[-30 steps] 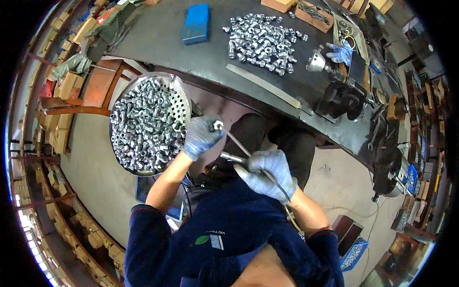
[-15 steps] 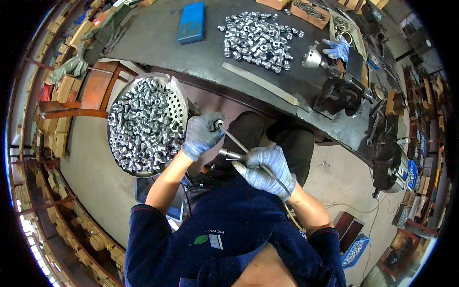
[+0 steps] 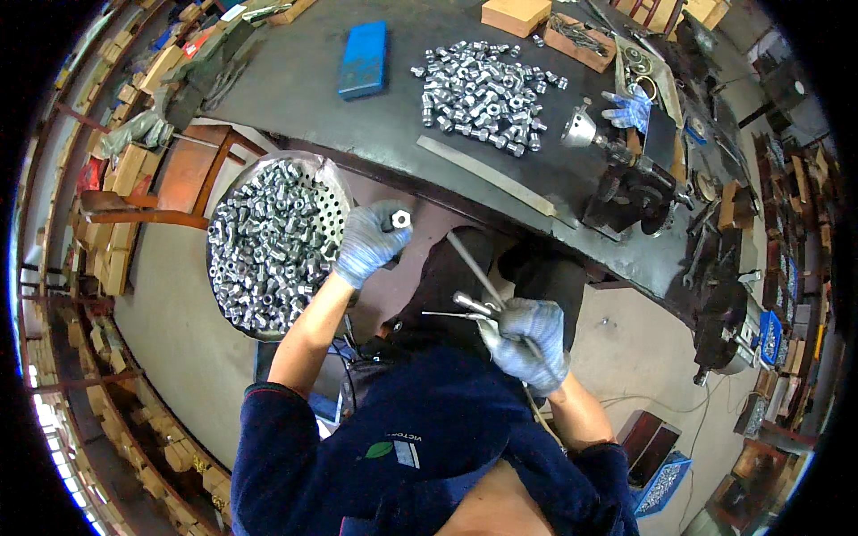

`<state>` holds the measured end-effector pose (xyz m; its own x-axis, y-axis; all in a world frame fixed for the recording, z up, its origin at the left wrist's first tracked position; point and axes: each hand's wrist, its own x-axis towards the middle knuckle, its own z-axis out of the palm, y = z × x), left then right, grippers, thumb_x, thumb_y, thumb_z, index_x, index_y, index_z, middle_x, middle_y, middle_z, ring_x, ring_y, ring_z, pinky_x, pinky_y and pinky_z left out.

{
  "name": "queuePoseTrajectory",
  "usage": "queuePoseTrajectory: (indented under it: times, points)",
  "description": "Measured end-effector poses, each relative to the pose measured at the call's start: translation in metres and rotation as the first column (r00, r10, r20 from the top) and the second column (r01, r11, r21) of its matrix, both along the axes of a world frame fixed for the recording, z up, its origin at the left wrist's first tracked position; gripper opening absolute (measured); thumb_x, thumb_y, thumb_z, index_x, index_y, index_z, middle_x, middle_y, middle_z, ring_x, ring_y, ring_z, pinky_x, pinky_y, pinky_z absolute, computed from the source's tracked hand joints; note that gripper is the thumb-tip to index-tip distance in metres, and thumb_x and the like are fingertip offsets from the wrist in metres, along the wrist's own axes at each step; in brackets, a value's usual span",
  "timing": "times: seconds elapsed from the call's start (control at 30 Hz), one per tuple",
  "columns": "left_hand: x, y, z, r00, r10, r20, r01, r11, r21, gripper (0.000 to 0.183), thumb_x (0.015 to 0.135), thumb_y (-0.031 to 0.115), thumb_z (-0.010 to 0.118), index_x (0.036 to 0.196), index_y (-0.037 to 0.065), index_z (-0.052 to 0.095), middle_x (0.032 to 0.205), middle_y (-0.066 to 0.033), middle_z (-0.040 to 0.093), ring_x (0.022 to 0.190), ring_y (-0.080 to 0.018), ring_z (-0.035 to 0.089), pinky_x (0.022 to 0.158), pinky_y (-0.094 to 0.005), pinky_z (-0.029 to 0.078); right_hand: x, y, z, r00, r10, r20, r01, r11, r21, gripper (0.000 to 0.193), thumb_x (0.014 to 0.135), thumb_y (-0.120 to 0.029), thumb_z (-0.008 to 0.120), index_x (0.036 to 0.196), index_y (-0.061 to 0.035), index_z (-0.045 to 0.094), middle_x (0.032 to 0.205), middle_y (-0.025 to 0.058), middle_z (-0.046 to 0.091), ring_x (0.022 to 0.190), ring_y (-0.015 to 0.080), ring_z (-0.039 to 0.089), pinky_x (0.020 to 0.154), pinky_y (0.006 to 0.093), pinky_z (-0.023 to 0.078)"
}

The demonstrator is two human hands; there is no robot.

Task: The person picks up small metal parts from a large metal container and places them into a sorting jig or onto a workbench by hand.

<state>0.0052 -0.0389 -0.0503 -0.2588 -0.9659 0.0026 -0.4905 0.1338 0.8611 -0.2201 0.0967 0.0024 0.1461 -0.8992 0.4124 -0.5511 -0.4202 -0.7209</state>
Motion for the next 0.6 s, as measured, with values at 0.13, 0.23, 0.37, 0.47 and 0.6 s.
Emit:
queuePoseTrajectory:
  times: [0.13,0.23,0.37,0.47,0.6]
  points:
    - [-0.013,-0.021,-0.001,0.999,-0.049,0.011,0.051,0.979,-0.196,0.023,0.075,0.022,0.070,0.086,0.002,0.064,0.062,-0.0081,0.060,0.055,-0.0137,0.056,0.054,-0.0297,0.045,-0.004,0.014,-0.008,0.995,-0.056,0.085,0.049,0.996,0.078,0.035,0.066,-0.015,0.076,0.048,-0.0117,0.046,0.048,0.0092,0.044,0.042,0.0271,0.048,0.042,0.0325,0.037]
    - [-0.031,-0.049,0.009,0.955,-0.143,0.261,0.170,0.982,-0.082,0.032,0.074,0.032,0.070,0.086,0.003,0.066,0.067,-0.0118,0.062,0.059,-0.0213,0.058,0.058,-0.0349,0.045,-0.003,0.019,-0.014,0.985,-0.026,0.169,0.007,0.994,0.113,0.028,0.067,-0.011,0.077,0.054,-0.0100,0.052,0.050,0.0093,0.048,0.042,0.0269,0.047,0.044,0.0309,0.038]
    - [-0.079,-0.103,-0.001,0.916,-0.146,0.373,0.242,0.944,-0.224,0.031,0.076,0.033,0.068,0.088,0.004,0.067,0.064,-0.0112,0.061,0.060,-0.0226,0.060,0.060,-0.0333,0.048,-0.008,0.024,-0.020,0.976,-0.076,0.206,0.047,0.989,0.141,0.030,0.068,-0.012,0.076,0.054,-0.0089,0.050,0.050,0.0094,0.047,0.044,0.0262,0.047,0.044,0.0314,0.038]
    - [-0.114,-0.142,0.011,0.984,-0.151,-0.096,0.163,0.976,0.142,0.030,0.078,0.025,0.069,0.099,0.004,0.066,0.079,-0.0108,0.066,0.060,-0.0144,0.060,0.058,-0.0292,0.050,-0.012,0.028,-0.020,0.976,-0.113,0.186,0.089,0.987,0.133,0.033,0.068,-0.011,0.076,0.053,-0.0086,0.047,0.049,0.0089,0.043,0.042,0.0239,0.043,0.043,0.0309,0.036]
    - [-0.132,-0.170,0.045,0.875,0.023,-0.483,0.063,0.985,0.161,0.051,0.077,0.012,0.072,0.121,-0.003,0.053,0.106,-0.0101,0.063,0.086,-0.0140,0.059,0.071,-0.0255,0.049,-0.012,0.031,-0.025,0.948,-0.154,0.279,0.092,0.971,0.221,0.031,0.069,-0.008,0.076,0.053,-0.0081,0.049,0.049,0.0076,0.045,0.042,0.0189,0.044,0.043,0.0302,0.037]
